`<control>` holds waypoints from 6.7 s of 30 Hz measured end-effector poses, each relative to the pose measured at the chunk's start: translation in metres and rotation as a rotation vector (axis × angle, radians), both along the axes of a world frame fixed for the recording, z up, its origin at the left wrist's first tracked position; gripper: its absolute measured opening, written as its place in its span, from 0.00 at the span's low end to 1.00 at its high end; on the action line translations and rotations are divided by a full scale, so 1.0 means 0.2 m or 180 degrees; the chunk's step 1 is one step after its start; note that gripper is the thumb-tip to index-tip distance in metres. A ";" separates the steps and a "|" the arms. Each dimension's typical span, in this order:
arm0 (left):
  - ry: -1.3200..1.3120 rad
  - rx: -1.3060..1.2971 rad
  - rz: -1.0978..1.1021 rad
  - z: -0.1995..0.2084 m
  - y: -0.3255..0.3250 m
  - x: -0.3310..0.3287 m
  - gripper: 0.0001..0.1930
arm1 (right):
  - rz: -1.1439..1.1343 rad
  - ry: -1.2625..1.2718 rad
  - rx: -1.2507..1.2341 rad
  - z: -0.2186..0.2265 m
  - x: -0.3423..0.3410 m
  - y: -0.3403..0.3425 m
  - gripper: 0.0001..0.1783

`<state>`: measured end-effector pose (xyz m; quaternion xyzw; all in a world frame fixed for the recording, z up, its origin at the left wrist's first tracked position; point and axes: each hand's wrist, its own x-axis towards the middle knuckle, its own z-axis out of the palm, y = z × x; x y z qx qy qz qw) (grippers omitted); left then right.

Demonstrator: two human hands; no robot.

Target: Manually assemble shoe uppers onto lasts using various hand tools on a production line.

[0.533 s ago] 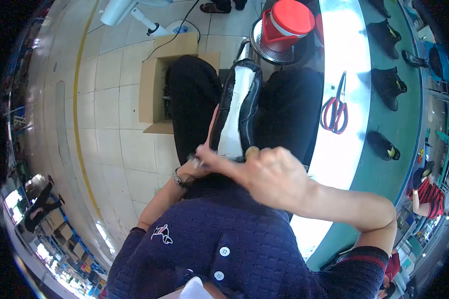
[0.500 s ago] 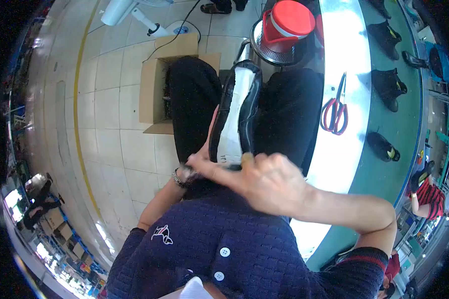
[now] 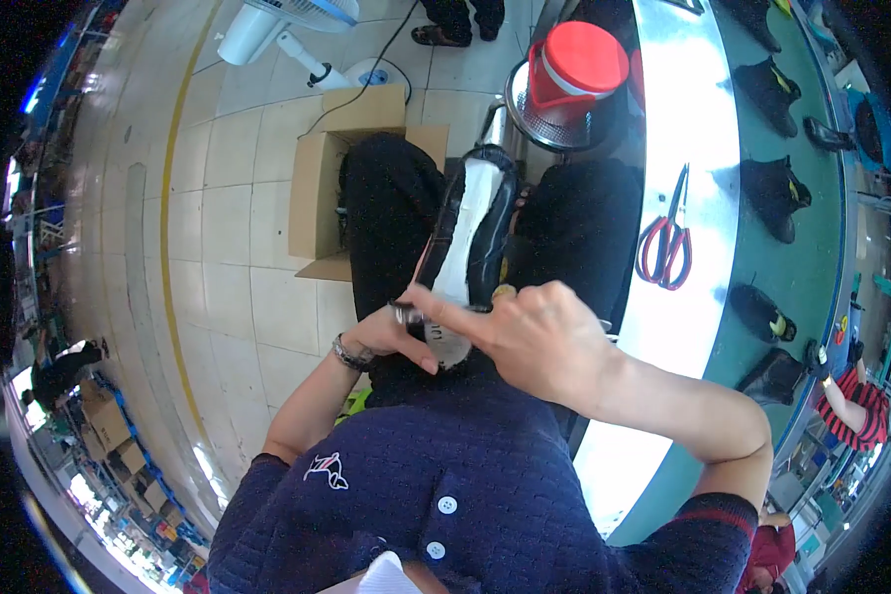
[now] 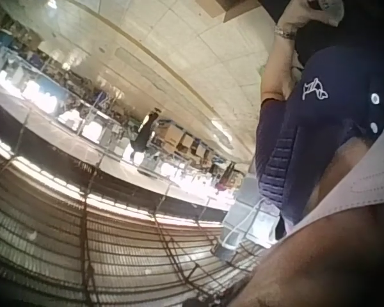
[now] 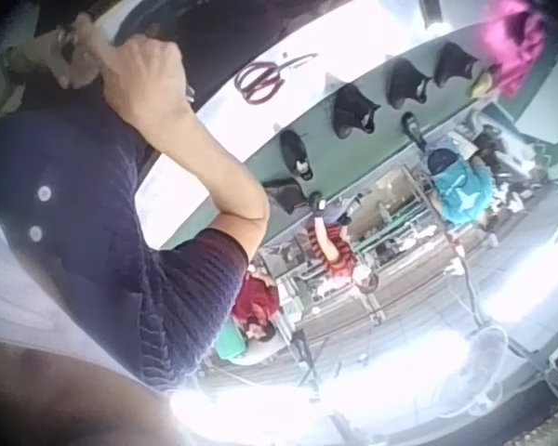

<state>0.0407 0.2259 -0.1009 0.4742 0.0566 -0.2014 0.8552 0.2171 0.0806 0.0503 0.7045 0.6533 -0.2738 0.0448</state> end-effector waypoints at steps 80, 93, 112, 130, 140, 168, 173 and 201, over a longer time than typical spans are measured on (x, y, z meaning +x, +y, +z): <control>-0.0031 0.1793 0.1456 0.02 -0.34 0.46 0.42 | -0.3971 0.3912 -0.0720 -0.31 -0.02 -0.47 0.30; -0.0062 0.2229 0.1553 0.02 -0.24 0.42 0.24 | -0.3827 0.4621 -0.0959 -0.33 -0.01 -0.41 0.28; -0.0278 0.2166 0.1693 0.12 -0.49 0.50 0.34 | -0.3390 0.2716 0.0198 -0.46 0.06 -0.80 0.21; 0.0161 0.1506 0.1936 0.06 -0.39 0.44 0.45 | -0.1719 0.1327 -0.1170 -0.44 0.18 -0.18 0.37; 0.0198 0.1613 0.1775 0.14 -0.39 0.42 0.47 | -0.1993 0.0288 -0.1830 -0.33 0.24 -0.41 0.47; 0.0044 0.1335 0.1667 0.09 -0.30 0.57 0.23 | -0.3827 -0.0928 -0.0105 -0.35 -0.18 -1.18 0.26; -0.0016 0.1468 0.1661 0.10 -0.33 0.54 0.24 | -0.3240 0.1732 0.1128 -0.21 -0.13 -0.71 0.25; 0.0203 0.2305 0.0421 0.42 -0.31 0.21 0.48 | -0.2369 0.3595 0.0447 -0.45 0.19 -0.36 0.54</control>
